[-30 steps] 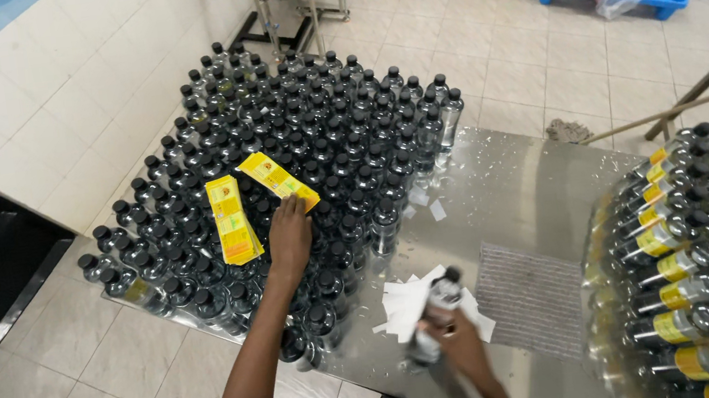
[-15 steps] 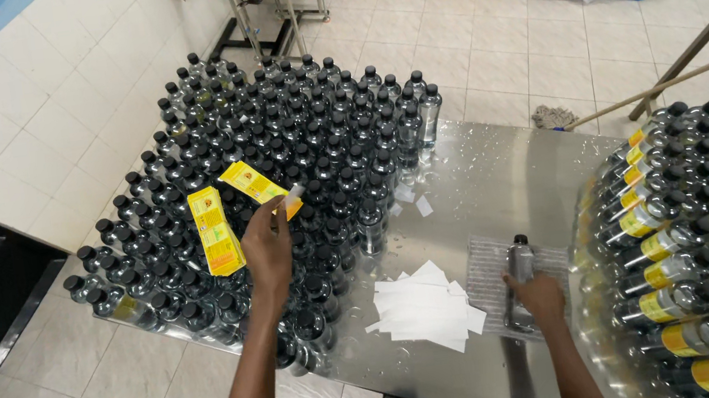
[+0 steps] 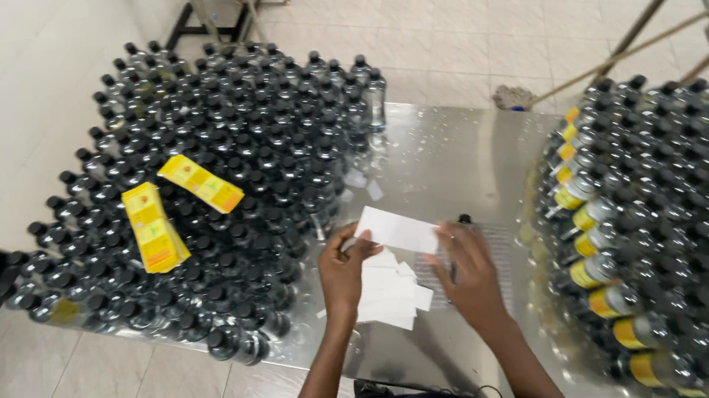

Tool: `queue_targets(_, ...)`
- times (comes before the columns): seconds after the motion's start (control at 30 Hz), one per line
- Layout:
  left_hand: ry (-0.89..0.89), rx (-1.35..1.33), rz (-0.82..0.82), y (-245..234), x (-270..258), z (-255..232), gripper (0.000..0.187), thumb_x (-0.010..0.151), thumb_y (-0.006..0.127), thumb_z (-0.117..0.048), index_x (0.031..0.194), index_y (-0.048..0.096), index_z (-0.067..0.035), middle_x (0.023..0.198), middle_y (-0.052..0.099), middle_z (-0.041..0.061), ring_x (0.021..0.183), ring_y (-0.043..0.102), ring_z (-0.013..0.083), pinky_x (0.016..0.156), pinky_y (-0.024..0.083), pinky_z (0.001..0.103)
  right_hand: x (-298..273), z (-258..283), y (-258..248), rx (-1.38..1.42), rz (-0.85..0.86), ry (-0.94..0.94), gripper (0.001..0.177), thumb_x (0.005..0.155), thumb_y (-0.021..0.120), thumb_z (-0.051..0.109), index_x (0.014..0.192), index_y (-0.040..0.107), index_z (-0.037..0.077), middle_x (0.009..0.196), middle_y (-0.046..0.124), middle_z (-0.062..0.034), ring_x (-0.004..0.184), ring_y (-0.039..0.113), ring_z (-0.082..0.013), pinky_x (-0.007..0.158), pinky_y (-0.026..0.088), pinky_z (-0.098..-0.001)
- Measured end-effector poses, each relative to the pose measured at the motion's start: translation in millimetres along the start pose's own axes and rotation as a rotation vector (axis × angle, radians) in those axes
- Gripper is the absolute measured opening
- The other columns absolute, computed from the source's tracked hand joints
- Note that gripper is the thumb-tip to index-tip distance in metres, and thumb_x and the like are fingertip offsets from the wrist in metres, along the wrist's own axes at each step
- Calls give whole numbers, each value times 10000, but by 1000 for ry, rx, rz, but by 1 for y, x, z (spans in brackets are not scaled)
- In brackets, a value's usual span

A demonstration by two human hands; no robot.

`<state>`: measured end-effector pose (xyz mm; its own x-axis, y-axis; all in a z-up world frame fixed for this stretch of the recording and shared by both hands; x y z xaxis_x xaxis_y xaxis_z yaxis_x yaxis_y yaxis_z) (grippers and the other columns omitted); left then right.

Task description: The person repeatedly picks up clear plastic bottles from a large pile on a metal table, applies a yellow label to each bottle, and places the labeled bottles into a separate pile. The process is repeated continuously throughout the video.

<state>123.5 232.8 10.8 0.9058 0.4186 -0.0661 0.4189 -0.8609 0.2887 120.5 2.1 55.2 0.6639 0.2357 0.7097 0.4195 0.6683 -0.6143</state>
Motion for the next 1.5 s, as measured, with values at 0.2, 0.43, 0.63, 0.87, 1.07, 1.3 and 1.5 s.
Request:
queue_targets(0.2, -103, -45, 128, 67, -58, 7, 246, 991, 804, -46, 1226, 796, 26, 1050, 819, 182, 843, 836, 251, 891, 681, 427, 21, 18, -39, 53, 5, -111, 475, 982, 833, 275, 1362, 734, 7, 1326, 712, -146, 1289, 690, -323, 1126, 571, -465)
queue_targets(0.43, -129, -72, 197, 106, -83, 29, 260, 994, 802, -51, 1240, 798, 31, 1056, 786, 114, 889, 817, 204, 919, 677, 394, -1, -6, -71, 181, 41, 64, 438, 947, 869, 253, 1326, 780, 53, 1206, 776, -96, 1136, 770, -267, 972, 647, -410)
queue_targets(0.63, -168, -61, 232, 137, -102, 23, 232, 1032, 770, -90, 1235, 817, 11, 969, 780, 69, 864, 762, 131, 905, 660, 367, -23, -43, -84, 626, 141, 589, 382, 939, 879, 217, 1282, 822, 61, 1150, 852, -151, 1141, 791, -271, 999, 632, -460)
queue_targets(0.87, -152, 16, 283, 146, -109, 84, 240, 990, 844, -114, 1216, 836, -33, 775, 730, 51, 802, 644, 64, 814, 602, 291, -51, -81, -90, 710, 133, 812, 220, 1042, 775, 233, 1175, 857, 78, 1072, 871, -122, 1078, 804, -198, 991, 623, -417)
queue_targets(1.07, -145, 40, 320, 161, -119, 71, 234, 1011, 808, -109, 1234, 823, -42, 800, 732, 52, 836, 618, 85, 836, 572, 288, -65, -90, -101, 905, -49, 958, 106, 1032, 748, 108, 1023, 821, 33, 950, 750, -48, 933, 652, -118, 918, 589, -334)
queue_targets(1.3, -105, -17, 190, 157, -106, 43, 260, 1080, 652, -82, 1333, 703, -49, 1191, 740, 133, 1016, 726, 201, 939, 601, 372, -103, -99, -122, 925, -113, 1017, 136, 1038, 665, 128, 1042, 738, 14, 1071, 751, -123, 1021, 675, -209, 1006, 553, -429)
queue_targets(1.5, 10, 42, 143, 148, -92, 27, 443, 1064, 667, -21, 1491, 548, -36, 1203, 601, 90, 1043, 729, 174, 959, 611, 373, -96, -100, -150, 817, 239, 964, 375, 995, 738, 271, 1258, 807, 14, 1200, 821, -266, 1164, 792, -411, 1068, 565, -564)
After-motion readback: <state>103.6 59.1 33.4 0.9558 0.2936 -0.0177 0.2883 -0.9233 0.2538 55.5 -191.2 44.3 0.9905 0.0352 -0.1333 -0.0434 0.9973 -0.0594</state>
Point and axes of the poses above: each hand's wrist, its own x-axis towards the middle knuckle, its own y-axis out of the palm, z = x × y, the point moved 6 cm from there along x, towards the middle knuckle
